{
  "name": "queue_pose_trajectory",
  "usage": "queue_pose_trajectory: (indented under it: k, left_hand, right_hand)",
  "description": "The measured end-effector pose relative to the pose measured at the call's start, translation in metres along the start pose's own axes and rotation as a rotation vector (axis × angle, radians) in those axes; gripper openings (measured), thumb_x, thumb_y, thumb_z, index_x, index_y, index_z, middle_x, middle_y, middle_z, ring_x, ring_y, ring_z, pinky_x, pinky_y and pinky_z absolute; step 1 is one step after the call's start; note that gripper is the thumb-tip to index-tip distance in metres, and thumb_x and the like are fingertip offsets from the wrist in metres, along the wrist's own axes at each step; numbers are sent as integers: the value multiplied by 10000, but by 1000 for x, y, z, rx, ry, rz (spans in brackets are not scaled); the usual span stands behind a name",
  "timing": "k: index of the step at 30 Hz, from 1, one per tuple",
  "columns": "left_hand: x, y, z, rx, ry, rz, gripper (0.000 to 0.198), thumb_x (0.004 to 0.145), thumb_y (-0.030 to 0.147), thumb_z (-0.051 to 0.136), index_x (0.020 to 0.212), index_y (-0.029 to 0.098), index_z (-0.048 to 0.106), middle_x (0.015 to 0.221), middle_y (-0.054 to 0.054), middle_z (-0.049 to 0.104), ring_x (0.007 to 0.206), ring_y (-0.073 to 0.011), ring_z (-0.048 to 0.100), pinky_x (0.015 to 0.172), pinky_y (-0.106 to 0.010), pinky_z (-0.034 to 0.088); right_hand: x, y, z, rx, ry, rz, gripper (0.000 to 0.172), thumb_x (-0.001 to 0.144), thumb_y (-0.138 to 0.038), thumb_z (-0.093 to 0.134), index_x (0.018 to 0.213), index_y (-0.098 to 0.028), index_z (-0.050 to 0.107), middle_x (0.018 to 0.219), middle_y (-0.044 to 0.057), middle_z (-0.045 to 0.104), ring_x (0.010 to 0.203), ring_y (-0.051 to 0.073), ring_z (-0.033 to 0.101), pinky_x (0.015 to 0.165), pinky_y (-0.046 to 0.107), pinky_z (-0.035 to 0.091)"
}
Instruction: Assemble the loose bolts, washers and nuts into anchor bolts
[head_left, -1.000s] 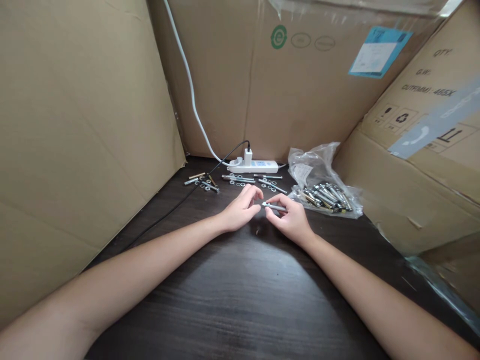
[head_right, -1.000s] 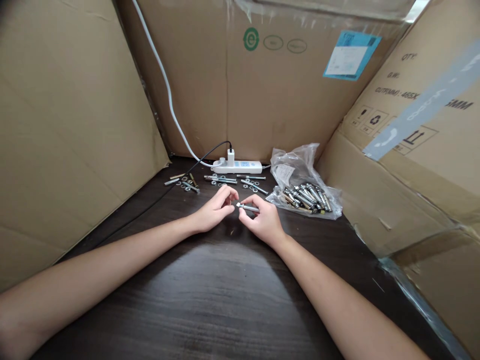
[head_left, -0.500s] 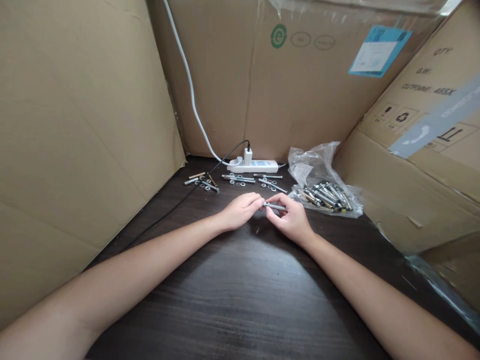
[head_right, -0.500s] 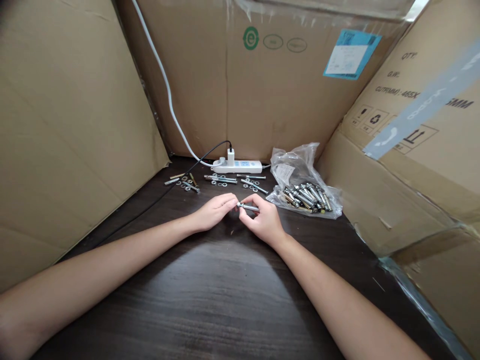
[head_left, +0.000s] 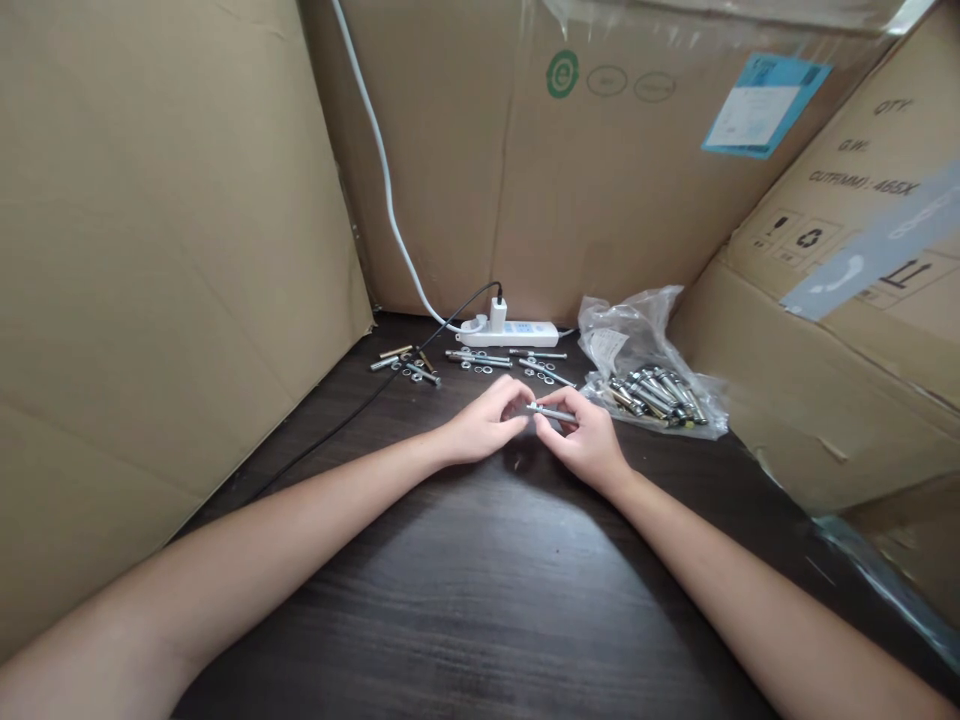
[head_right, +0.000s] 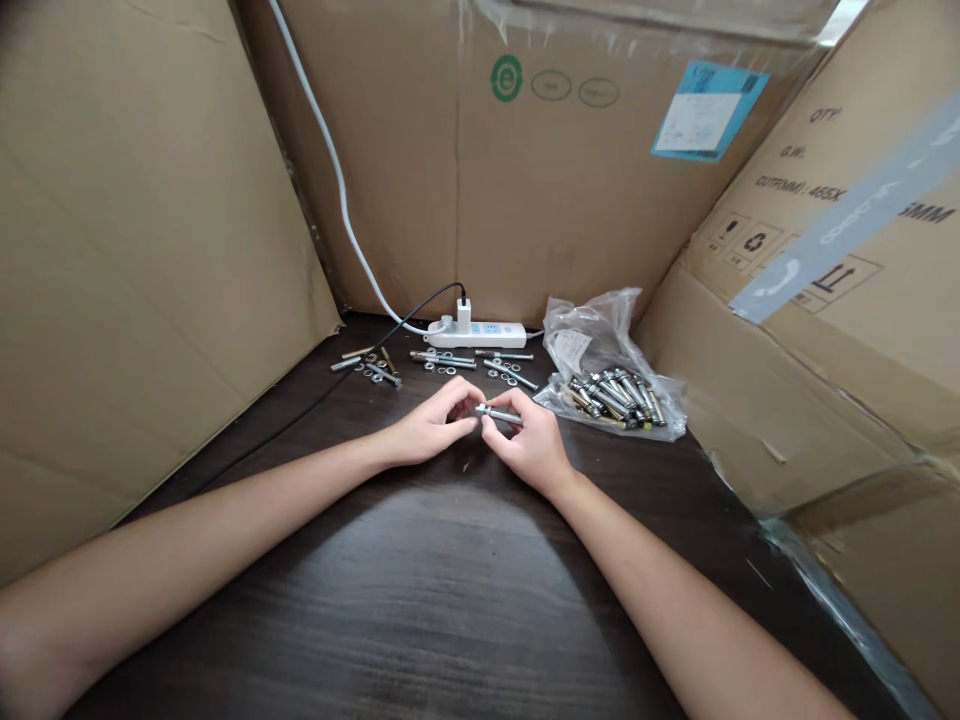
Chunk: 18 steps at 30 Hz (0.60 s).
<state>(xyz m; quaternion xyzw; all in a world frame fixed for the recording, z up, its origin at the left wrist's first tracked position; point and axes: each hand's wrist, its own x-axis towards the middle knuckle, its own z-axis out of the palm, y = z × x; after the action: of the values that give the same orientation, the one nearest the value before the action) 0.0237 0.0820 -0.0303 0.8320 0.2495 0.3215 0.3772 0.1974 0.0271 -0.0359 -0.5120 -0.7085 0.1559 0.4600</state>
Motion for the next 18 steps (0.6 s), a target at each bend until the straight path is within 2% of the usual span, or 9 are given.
queue_pose_trajectory:
  k: [2,3,5,7,9,12,13,16,18]
  left_hand:
    - [-1,0,0,-25,72,-10,269,766,154,513,1030,193,482,986,-21,440,788,-135,445,745,-283,415]
    - [-1,0,0,-20,88,-17,257,772,151,500,1025,195,482,991,-22,436,807,-138,447,769,-289,414]
    - [0,-1,-1,6,52,-23,110,844,192,429,922,187,507,928,-19,454,849,-153,457,820,-311,401]
    - [0,-1,-1,24,-16,-10,157,892,229,371,840,183,511,864,-16,463,849,-161,462,821,-319,395]
    - [-1,-1,0,19,-13,13,96,854,208,425,905,190,505,905,-17,452,801,-147,452,772,-303,409]
    - [-3,0,1,12,72,20,357,742,132,513,1082,215,443,1034,-33,398,789,-129,442,751,-287,428]
    - [-3,1,1,19,83,10,356,749,138,512,1089,216,440,1044,-36,394,805,-132,448,770,-293,431]
    - [-1,1,0,49,37,-5,124,889,242,397,924,191,504,946,-29,462,859,-157,471,849,-323,408]
    - [0,0,0,52,-27,4,276,942,291,307,785,178,503,827,-22,497,835,-166,478,836,-325,398]
  right_hand:
    - [0,0,0,-3,4,4,119,775,-267,607,860,-187,591,691,4,629,552,128,556,509,233,452]
    - [0,0,0,-7,2,-1,116,774,-266,609,857,-188,590,690,2,628,545,126,551,506,233,448]
    - [0,0,0,-15,-6,-19,108,775,-261,607,857,-191,591,668,-8,617,521,118,532,496,232,437]
    - [0,0,0,-12,-12,-32,106,780,-259,604,862,-192,592,650,-15,607,510,115,523,494,231,435]
    - [0,1,0,-5,-8,-23,113,782,-264,603,867,-190,591,669,-9,616,529,121,540,510,236,449]
    - [0,1,1,-1,2,-3,122,778,-272,608,865,-189,589,725,10,642,580,136,578,536,242,472]
    - [0,1,1,-2,2,-4,123,776,-272,608,865,-189,590,734,13,647,588,139,584,539,243,475]
    - [-1,1,0,-12,-10,-20,125,777,-266,604,878,-193,591,732,13,649,576,138,576,534,244,468]
    - [0,1,0,-17,-12,-23,125,779,-265,601,882,-193,590,727,12,648,562,134,564,527,244,458]
